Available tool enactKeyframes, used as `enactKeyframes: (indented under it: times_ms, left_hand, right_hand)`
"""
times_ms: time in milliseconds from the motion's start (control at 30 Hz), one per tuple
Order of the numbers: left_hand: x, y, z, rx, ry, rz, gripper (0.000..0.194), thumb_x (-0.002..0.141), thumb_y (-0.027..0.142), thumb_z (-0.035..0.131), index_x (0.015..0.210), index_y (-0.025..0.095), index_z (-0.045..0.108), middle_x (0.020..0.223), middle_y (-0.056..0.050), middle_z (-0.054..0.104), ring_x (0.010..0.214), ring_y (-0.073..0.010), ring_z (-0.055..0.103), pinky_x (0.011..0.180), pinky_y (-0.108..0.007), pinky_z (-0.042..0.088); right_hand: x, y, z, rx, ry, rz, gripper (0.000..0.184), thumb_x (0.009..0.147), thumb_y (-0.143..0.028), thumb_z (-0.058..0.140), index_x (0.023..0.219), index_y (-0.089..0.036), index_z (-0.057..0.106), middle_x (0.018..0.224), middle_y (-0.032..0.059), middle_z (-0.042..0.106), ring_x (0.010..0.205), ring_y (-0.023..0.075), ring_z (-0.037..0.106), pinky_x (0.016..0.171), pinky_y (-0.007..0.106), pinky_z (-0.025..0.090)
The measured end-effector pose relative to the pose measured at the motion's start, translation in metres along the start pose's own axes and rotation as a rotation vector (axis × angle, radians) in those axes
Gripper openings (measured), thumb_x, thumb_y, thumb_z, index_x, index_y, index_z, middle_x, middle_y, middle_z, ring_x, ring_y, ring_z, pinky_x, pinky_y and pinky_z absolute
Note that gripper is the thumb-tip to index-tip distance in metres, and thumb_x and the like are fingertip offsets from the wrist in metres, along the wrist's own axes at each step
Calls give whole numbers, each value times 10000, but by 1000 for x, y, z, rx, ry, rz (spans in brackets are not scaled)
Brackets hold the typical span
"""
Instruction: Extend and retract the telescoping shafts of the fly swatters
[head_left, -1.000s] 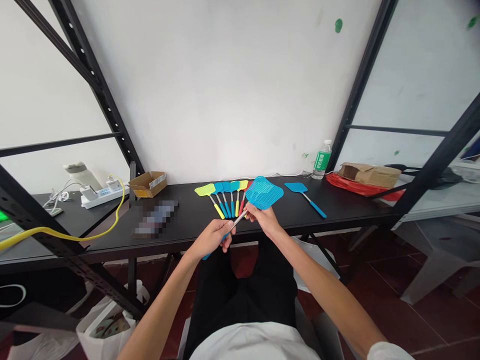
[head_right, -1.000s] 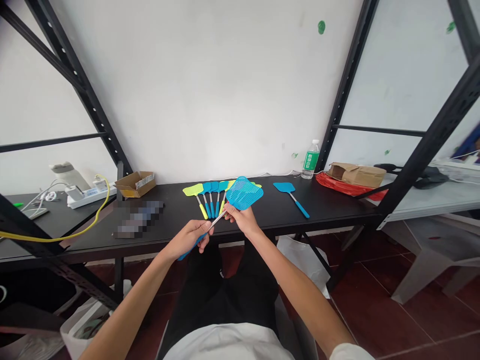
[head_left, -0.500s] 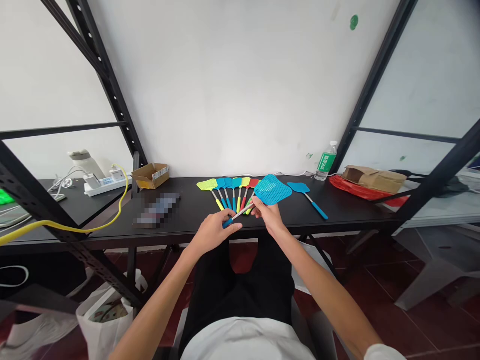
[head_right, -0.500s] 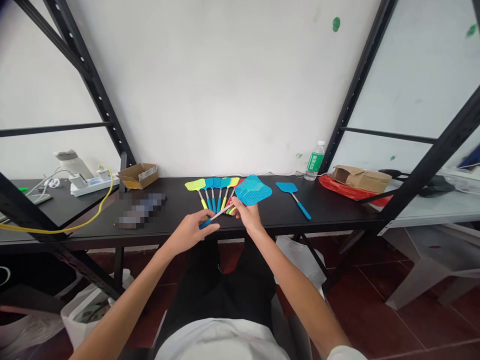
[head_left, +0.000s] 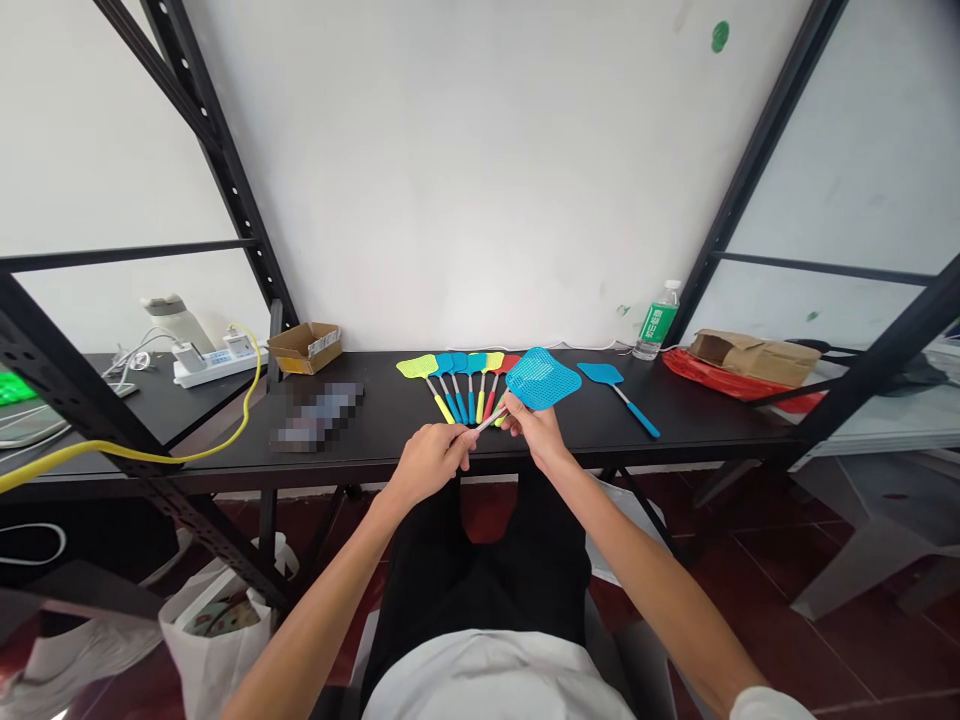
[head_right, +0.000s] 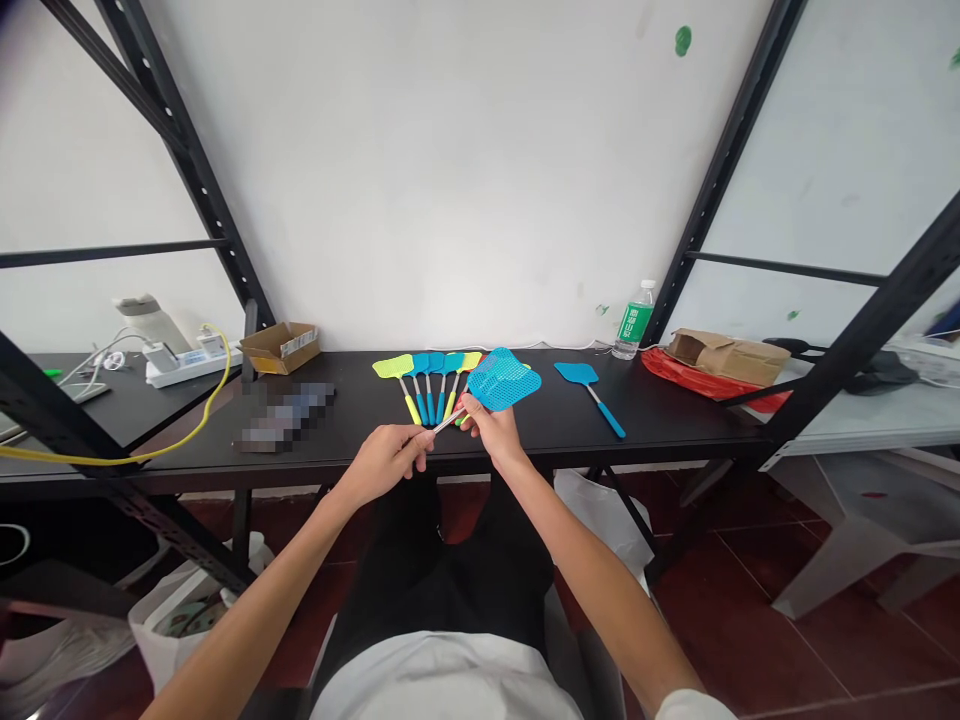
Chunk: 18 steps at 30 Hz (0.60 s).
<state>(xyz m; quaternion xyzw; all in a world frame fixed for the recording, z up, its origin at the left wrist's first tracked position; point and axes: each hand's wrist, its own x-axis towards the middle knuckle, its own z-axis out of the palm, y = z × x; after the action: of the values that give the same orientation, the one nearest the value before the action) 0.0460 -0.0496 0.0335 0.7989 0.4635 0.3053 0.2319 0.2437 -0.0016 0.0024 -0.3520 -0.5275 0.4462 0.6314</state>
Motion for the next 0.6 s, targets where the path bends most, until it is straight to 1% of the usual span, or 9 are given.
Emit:
enactKeyframes:
  times_ms: [67, 167, 267, 333, 367, 433, 467, 533, 600]
  left_hand:
    - [1, -2, 1, -134, -55, -29, 450, 974, 512, 398, 734, 192, 604, 592, -4, 654, 492, -146, 573, 558, -246, 380]
    - [3, -7, 1, -340, -169, -54, 468, 961, 569, 408, 770, 176, 576, 510, 17, 569, 438, -126, 532, 525, -236, 376]
    - [5, -11, -1, -539, -274, -79, 491, 940, 617, 432, 805, 166, 572, 485, 33, 514, 415, -114, 499, 515, -236, 373]
    - [5, -12, -2, -610, -310, -106, 519, 928, 646, 432, 826, 161, 584, 489, 31, 504, 415, -116, 490, 519, -245, 391]
    - [5, -11, -2, -606, -311, -112, 535, 925, 657, 425, 840, 157, 596, 495, 27, 506, 422, -119, 491, 525, -250, 399]
    - [5, -8, -2, -517, -274, -94, 553, 924, 664, 420, 891, 151, 625, 531, 14, 534, 453, -132, 513, 543, -257, 407]
    - [4, -6, -2, -435, -230, -75, 542, 921, 658, 436, 934, 155, 638, 558, 8, 557, 476, -140, 529, 551, -258, 401]
    - [3, -2, -1, -208, -90, -29, 476, 900, 630, 511, 1002, 185, 647, 606, 7, 591, 521, -156, 549, 562, -256, 367]
    - [2, 2, 1, 30, 60, 8, 383, 894, 577, 556, 1000, 223, 652, 624, 12, 601, 563, -168, 552, 573, -256, 320]
  right_hand:
    - [0, -1, 0, -1, -8, -6, 362, 766, -551, 731, 783, -195, 667, 756, 35, 700, 544, 117, 610, 449, 223, 379]
    - [0, -3, 0, 6, -30, -6, 368, 765, -557, 734, 776, -195, 667, 739, 31, 688, 551, 119, 609, 455, 223, 382]
    - [1, -4, -1, 16, -59, -13, 365, 777, -554, 726, 760, -194, 671, 714, 32, 677, 562, 124, 612, 460, 224, 386]
    - [1, -4, -1, 18, -67, -19, 363, 783, -553, 722, 755, -195, 673, 707, 35, 677, 566, 128, 614, 463, 227, 391]
    - [1, -4, -2, 15, -63, -19, 363, 781, -555, 723, 755, -196, 674, 706, 37, 678, 566, 130, 614, 463, 230, 392]
    - [1, -4, -2, 5, -39, -21, 366, 768, -559, 731, 765, -197, 677, 716, 38, 687, 557, 131, 614, 457, 233, 391]
    - [1, -4, -2, -2, -19, -26, 367, 763, -560, 734, 773, -197, 678, 725, 39, 692, 552, 130, 612, 454, 233, 389]
    - [1, -3, -1, -20, 19, -43, 368, 762, -560, 731, 786, -197, 680, 747, 40, 700, 544, 126, 609, 452, 231, 390]
    - [-1, -3, 1, -38, 35, -55, 367, 776, -562, 715, 786, -198, 677, 756, 42, 705, 545, 125, 608, 456, 231, 398]
